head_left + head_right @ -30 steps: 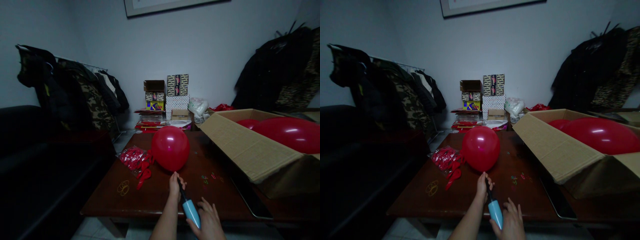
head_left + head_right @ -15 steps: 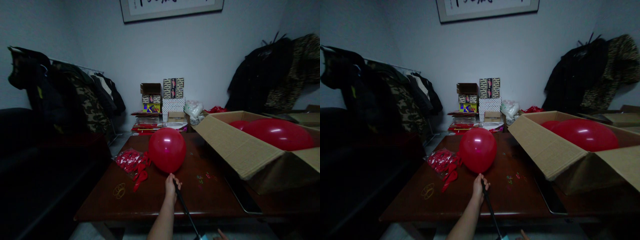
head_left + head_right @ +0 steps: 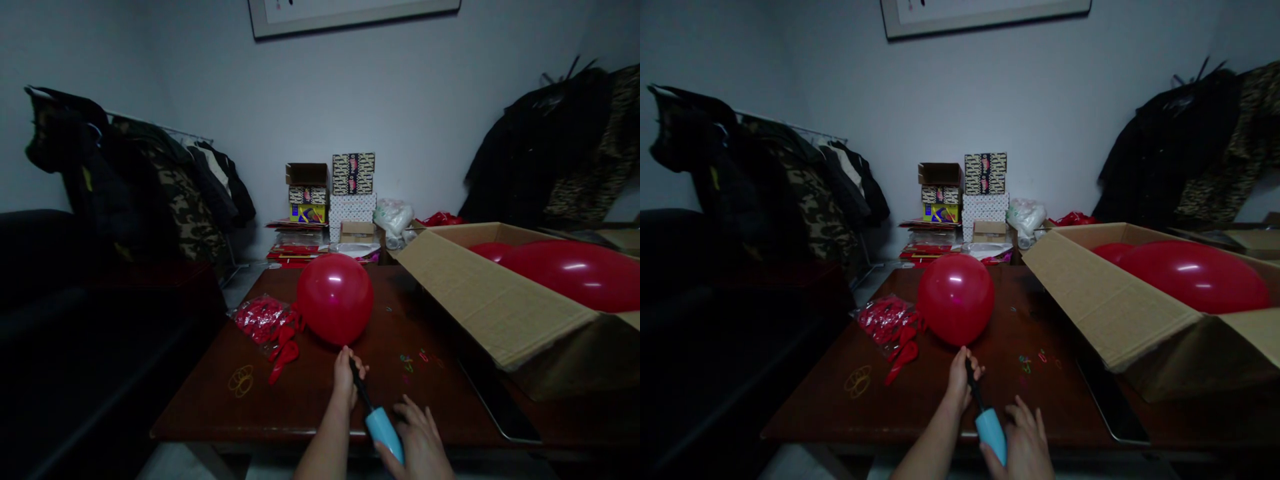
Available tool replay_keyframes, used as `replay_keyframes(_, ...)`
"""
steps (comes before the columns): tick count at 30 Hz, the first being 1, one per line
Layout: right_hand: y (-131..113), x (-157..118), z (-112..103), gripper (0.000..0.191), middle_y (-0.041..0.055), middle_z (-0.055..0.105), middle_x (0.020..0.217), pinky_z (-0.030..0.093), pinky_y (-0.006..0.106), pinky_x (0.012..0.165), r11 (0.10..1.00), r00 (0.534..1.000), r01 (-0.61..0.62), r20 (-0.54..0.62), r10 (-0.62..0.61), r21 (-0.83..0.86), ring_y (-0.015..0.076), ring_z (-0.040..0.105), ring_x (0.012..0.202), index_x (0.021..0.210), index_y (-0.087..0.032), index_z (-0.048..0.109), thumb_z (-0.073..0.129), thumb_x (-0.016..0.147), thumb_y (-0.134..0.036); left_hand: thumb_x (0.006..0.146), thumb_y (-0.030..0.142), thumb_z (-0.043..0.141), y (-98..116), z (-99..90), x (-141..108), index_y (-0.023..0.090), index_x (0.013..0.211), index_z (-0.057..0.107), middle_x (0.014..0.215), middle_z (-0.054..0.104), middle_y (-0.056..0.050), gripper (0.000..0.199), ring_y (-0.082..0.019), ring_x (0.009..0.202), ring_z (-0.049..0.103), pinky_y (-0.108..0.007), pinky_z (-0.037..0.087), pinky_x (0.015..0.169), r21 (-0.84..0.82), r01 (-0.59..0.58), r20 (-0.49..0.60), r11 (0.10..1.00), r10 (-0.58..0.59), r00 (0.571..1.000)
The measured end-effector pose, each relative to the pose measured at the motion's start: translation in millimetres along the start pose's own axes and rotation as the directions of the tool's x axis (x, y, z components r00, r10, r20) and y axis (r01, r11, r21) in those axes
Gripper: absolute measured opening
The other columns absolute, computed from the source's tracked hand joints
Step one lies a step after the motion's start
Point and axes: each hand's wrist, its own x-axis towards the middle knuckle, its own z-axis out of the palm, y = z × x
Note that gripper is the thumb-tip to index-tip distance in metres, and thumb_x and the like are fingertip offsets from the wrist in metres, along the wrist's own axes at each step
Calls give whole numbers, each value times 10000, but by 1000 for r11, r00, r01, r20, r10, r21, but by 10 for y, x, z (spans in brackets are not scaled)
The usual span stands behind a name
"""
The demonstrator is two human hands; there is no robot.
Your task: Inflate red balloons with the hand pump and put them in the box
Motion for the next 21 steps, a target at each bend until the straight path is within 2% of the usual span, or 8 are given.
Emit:
replay_keyframes(4,-176,222,-85,463,110,543,1221,147,497,1073,1000,997,-15,-80,16,8,291,336,1272,943,-167,665,425,793,-533,701,557,579,10,-2,13,213,689,381,410,437,97,397,-62,297,344,-279,409,532,-12,-6,-8,1000,6,1000)
replay_keyframes(8,-176,298,-9,456,118,541,1222,155,505,1067,1000,996,-24,-90,24,-2,302,339,1266,958,-157,661,456,776,-521,700,577,571,0,-5,24,214,689,380,402,429,101,411,-60,290,340,-270,407,513,-5,-24,-25,1000,24,999)
replay_keyframes(13,-118,202,95,464,121,544,1228,141,537,1062,998,993,-24,-113,17,-55,317,326,1274,1000,-165,652,458,773,-520,697,600,558,-48,2,13,214,675,379,391,422,103,427,-58,263,325,-262,395,470,50,-52,-29,997,53,998)
replay_keyframes(17,-71,105,140,444,121,572,1196,147,553,1058,997,995,0,-99,-7,-75,321,362,1254,955,-175,665,471,764,-526,694,609,553,-62,2,-6,212,670,385,385,425,102,432,-57,254,325,-260,393,463,72,-66,-29,995,68,997)
replay_keyframes(21,126,-115,293,379,103,607,1153,197,574,1034,995,993,13,-116,-25,-104,334,419,1212,848,-201,680,542,712,-527,673,627,561,-42,18,-23,212,666,388,382,421,102,449,-59,253,330,-263,396,465,70,-68,-29,995,70,997)
